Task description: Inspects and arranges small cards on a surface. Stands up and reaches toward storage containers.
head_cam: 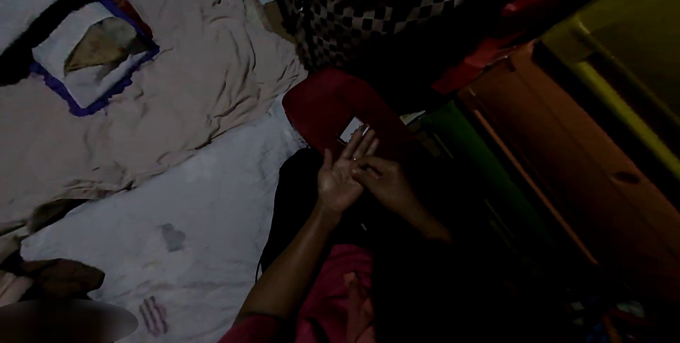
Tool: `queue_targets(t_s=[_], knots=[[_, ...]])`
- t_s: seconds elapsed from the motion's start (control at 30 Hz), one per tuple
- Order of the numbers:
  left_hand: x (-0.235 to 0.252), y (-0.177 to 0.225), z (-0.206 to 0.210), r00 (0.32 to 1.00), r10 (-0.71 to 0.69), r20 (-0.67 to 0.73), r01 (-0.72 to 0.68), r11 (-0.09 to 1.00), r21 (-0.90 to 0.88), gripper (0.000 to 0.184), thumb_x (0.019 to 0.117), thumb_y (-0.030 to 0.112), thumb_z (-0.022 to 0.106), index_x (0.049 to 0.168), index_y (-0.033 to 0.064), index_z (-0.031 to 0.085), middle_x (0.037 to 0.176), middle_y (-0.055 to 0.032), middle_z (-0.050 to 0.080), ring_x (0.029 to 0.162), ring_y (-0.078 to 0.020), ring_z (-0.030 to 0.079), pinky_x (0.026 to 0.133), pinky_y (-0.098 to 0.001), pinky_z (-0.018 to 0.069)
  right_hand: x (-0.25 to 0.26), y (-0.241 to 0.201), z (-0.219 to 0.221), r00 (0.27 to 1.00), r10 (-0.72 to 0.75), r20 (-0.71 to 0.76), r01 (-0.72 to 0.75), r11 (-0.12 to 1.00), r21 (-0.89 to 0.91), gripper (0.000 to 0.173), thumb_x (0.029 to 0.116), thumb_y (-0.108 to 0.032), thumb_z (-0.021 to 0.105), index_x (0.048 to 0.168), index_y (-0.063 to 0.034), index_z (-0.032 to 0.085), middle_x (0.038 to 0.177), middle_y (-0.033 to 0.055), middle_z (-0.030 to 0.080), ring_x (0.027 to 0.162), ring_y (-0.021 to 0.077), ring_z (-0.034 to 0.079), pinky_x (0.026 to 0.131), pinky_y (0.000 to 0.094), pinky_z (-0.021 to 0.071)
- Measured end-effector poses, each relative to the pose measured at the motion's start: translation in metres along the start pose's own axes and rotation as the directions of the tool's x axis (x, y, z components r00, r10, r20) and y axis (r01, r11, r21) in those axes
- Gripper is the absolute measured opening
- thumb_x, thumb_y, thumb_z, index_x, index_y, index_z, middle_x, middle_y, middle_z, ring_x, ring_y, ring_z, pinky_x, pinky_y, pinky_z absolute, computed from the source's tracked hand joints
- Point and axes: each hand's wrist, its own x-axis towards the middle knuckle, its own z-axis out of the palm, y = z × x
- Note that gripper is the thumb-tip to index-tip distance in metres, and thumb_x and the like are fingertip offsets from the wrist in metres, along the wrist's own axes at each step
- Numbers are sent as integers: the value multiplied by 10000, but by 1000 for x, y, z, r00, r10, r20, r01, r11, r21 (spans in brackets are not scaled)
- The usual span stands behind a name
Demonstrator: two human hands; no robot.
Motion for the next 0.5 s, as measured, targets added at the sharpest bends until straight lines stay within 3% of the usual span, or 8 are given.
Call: queue_targets(t_s=[0.07,0.1,0.17,0.27,0.33,0.4,0.47,0.5], knots=[[0,-1,-3,999,8,49,-7,1000,-16,741,1048,544,3,1552,167,394,1575,-64,450,1408,-211,480,1103,-363,434,0,3,-5,999,19,-48,-5,959,282,114,984,-92,633,987,-17,718,798,-29,662,671,-21,568,655,165,501],[0,-1,-5,997,11,75,-11,1000,7,720,1054,535,24,1551,177,401,1574,-58,453,1400,-210,489,1082,-363,449,2,6,-8,997,66,-39,-41,886,461,151,1007,-64,563,976,-32,707,727,-67,610,596,-32,504,580,145,444],[-1,0,-8,994,17,111,-19,1000,21,686,1063,519,60,1563,172,376,1591,-74,425,1404,-230,485,1081,-384,452,4,10,-16,985,167,45,-144,649,747,313,1067,-101,378,971,-75,675,602,-111,481,499,-31,418,498,132,378],[-2,0,-8,991,33,127,-31,999,-18,693,1065,517,83,1572,131,355,1602,-111,400,1439,-272,447,1152,-439,395,4,14,-27,942,317,110,-218,329,919,428,1104,-224,269,973,-114,661,606,-87,515,517,9,488,542,160,451],[-4,2,-5,993,31,111,-27,999,-31,742,1055,555,51,1565,123,374,1594,-116,415,1435,-278,453,1154,-448,394,3,13,-30,881,469,66,-206,254,945,399,1115,-255,276,1030,-102,635,726,-28,617,630,73,616,644,227,551],[-5,6,-6,994,12,111,-11,1000,-9,793,1036,610,45,1567,121,373,1591,-116,421,1441,-276,447,1169,-447,379,2,18,-33,859,508,63,-193,207,959,483,1126,-330,222,1193,-39,602,966,64,711,863,171,720,825,325,603],[-5,8,-5,999,-4,36,4,1000,6,777,1048,612,107,1505,102,474,1506,-122,528,1372,-266,532,1137,-424,430,-2,28,-36,900,423,107,-197,173,965,677,1107,-452,91,1364,17,506,1221,149,680,1104,244,690,974,381,555],[-7,9,-2,997,-7,-75,9,1000,26,696,1075,550,166,1407,96,575,1372,-107,637,1245,-234,631,1050,-379,505,-4,32,-37,920,370,129,-202,166,965,760,1086,-506,35,1415,31,460,1306,174,641,1176,263,659,1014,392,529]])
